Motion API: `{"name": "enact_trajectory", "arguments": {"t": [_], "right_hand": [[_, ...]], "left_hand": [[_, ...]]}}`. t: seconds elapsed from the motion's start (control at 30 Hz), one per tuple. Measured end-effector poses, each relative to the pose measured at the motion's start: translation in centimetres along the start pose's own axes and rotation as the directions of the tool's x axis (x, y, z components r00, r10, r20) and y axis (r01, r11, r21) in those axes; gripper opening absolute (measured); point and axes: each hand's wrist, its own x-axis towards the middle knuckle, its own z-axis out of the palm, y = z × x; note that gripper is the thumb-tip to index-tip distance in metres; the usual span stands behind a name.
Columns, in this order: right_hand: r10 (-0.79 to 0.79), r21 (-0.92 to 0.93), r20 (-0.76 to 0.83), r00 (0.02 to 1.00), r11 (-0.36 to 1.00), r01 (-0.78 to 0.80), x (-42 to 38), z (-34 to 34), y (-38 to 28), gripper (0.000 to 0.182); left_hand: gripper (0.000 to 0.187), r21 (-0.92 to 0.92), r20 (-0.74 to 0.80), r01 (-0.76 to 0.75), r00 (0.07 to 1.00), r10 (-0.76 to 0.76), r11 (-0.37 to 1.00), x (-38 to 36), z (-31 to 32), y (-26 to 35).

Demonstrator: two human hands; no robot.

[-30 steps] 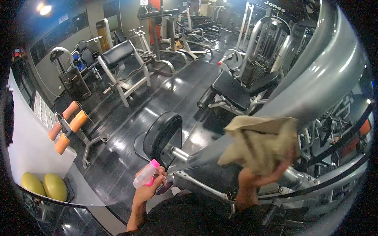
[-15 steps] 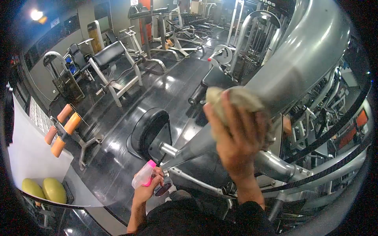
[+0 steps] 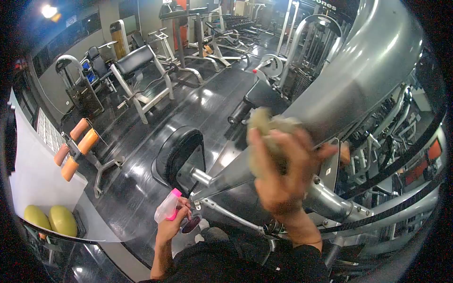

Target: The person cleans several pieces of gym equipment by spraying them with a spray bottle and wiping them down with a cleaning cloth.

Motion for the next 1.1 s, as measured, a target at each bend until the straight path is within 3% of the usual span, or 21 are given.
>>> {"name": "enact_trajectory", "arguments": {"t": [0.03, 0.07, 0.13, 0.17, 0.23, 0.27, 0.3, 0.43, 0.57, 0.7, 0.8, 0.9, 1.03, 1.1], "right_hand": [[0.022, -0.025, -0.143, 0.989, 0.999, -0.026, 0.6, -0.2, 0.3, 0.042], [0.02, -0.017, -0.143, 0.99, 1.0, -0.023, 1.7, -0.6, 0.5, 0.042], [-0.004, -0.139, -0.419, 0.908, 0.988, -0.06, 4.0, -1.2, 0.8, 0.053], [-0.004, -0.135, -0.418, 0.908, 0.989, -0.057, 4.4, -1.0, 0.8, 0.053], [0.054, -0.307, 0.037, 0.998, 0.951, -0.04, 5.0, -0.4, 0.4, 0.054], [0.011, -0.413, 0.085, 0.996, 0.91, 0.025, 4.8, 0.3, 0.3, 0.034], [0.01, -0.409, 0.085, 0.996, 0.912, 0.026, 4.4, 0.6, 0.1, 0.034], [-0.116, -0.154, 0.377, 0.919, 0.97, 0.186, 1.3, 2.9, -1.1, 0.022], [-0.285, 0.021, 0.636, 0.717, 0.935, 0.353, -4.3, 7.2, -3.1, 0.018], [-0.264, -0.074, 0.748, 0.609, 0.878, 0.473, -7.1, 10.2, -5.5, 0.017], [-0.294, 0.058, 0.886, 0.357, 0.836, 0.545, -9.7, 12.7, -6.8, 0.02], [-0.394, 0.19, 0.881, 0.26, 0.8, 0.569, -13.6, 15.3, -7.6, 0.022], [-0.461, 0.266, 0.84, 0.287, 0.81, 0.522, -18.9, 18.0, -8.7, 0.017], [-0.581, 0.414, 0.659, 0.477, 0.81, 0.415, -23.1, 20.0, -8.8, 0.016]], "left_hand": [[0.016, 0.001, -0.007, 0.0, 1.0, 0.0, 1.0, 0.0, -0.1, 0.0], [0.016, 0.012, -0.007, -0.005, 1.0, 0.005, 1.0, 0.1, -0.1, 0.0], [0.016, 0.023, -0.01, -0.008, 1.0, 0.009, 1.0, 0.3, -0.1, 0.1], [0.017, 0.03, -0.016, -0.009, 1.0, 0.01, 1.0, 0.3, -0.1, 0.2], [0.017, 0.035, -0.028, -0.009, 1.0, 0.01, 0.999, 0.2, 0.0, 0.1], [0.017, 0.031, -0.033, 0.001, 0.999, 0.0, 1.0, 0.1, -0.1, 0.1], [0.017, 0.027, -0.04, 0.01, 0.999, -0.009, 1.0, 0.1, -0.1, 0.0], [0.017, -0.017, -0.05, 0.015, 0.999, -0.016, 1.0, 0.1, 0.0, 0.0], [0.017, 0.011, -0.051, 0.029, 0.998, -0.029, 1.0, 0.0, 0.0, -0.3], [0.018, 0.054, -0.04, 0.007, 0.999, -0.005, 0.999, -0.3, -0.1, 0.2], [0.017, 0.056, -0.042, 0.019, 0.999, -0.017, 0.998, -0.5, -0.8, -0.5], [0.017, 0.046, -0.063, 0.023, 0.998, -0.02, 0.999, -0.5, -0.6, 0.2], [0.017, 0.04, -0.069, 0.027, 0.997, -0.025, 0.999, -0.6, -1.0, -0.1], [0.018, 0.109, -0.062, 0.017, 0.998, -0.01, 0.994, -0.6, -1.4, -0.3]]}}
